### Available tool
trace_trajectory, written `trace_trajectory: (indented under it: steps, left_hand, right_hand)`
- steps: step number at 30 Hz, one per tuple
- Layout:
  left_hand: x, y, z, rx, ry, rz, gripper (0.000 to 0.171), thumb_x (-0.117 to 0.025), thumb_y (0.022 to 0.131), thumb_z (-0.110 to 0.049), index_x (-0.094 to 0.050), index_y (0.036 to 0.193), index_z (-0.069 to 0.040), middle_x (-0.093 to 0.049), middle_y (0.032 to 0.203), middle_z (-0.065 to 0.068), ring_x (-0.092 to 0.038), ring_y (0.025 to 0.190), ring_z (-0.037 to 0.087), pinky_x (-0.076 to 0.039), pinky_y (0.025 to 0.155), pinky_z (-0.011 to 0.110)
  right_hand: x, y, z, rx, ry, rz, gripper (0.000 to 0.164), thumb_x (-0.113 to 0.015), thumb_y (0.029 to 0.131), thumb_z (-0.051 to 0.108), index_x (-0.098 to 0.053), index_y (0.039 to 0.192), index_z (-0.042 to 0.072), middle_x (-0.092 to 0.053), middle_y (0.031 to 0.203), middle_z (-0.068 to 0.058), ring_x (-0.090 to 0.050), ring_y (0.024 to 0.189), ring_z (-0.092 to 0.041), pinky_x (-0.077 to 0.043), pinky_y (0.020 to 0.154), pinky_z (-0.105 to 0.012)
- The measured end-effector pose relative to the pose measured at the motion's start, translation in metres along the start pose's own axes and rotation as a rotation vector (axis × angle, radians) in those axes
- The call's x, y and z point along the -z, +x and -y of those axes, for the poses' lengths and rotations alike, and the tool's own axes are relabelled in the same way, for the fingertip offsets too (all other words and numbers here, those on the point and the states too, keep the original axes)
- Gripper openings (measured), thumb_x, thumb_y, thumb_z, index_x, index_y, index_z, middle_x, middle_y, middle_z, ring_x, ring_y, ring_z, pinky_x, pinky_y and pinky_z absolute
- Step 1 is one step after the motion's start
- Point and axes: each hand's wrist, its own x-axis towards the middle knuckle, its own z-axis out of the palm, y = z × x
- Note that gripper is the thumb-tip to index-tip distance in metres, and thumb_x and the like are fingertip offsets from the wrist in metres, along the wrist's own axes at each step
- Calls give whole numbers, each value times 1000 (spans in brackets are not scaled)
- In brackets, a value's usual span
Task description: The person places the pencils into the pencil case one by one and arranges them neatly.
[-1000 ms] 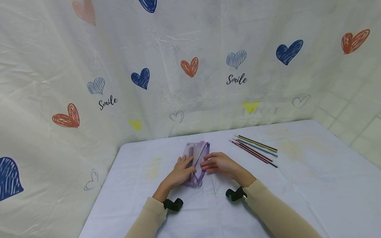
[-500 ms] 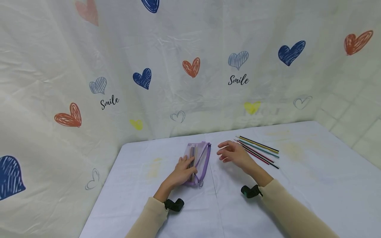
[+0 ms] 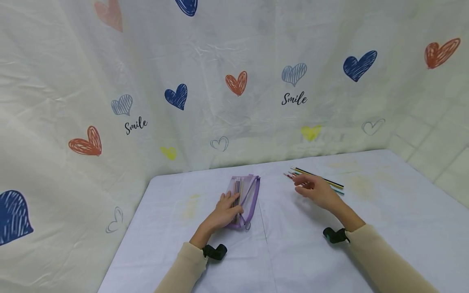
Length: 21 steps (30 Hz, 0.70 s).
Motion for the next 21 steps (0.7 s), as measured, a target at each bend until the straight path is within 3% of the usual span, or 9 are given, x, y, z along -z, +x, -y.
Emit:
trace_trajectory:
  steps: [6, 21]
  left_hand:
    - [0, 0, 0, 5, -6, -1, 81, -58, 86, -39, -36, 160, -14, -10, 172, 20, 4, 159, 43, -3, 123, 70]
    - [1, 1, 1, 5, -3, -2, 80, -59, 86, -39, -37, 160, -15, -11, 172, 19, 4, 159, 42, -3, 123, 70]
  right_hand:
    - [14, -4, -14, -80, -142, -16, 32, -67, 98, 17, -67, 127, 6, -70, 126, -18, -70, 106, -32, -52, 74, -31]
    - [23, -5, -26, -158, -264, -25, 28, -63, 98, 18, -69, 121, 2, -70, 117, -21, -68, 98, -32, -49, 67, -31]
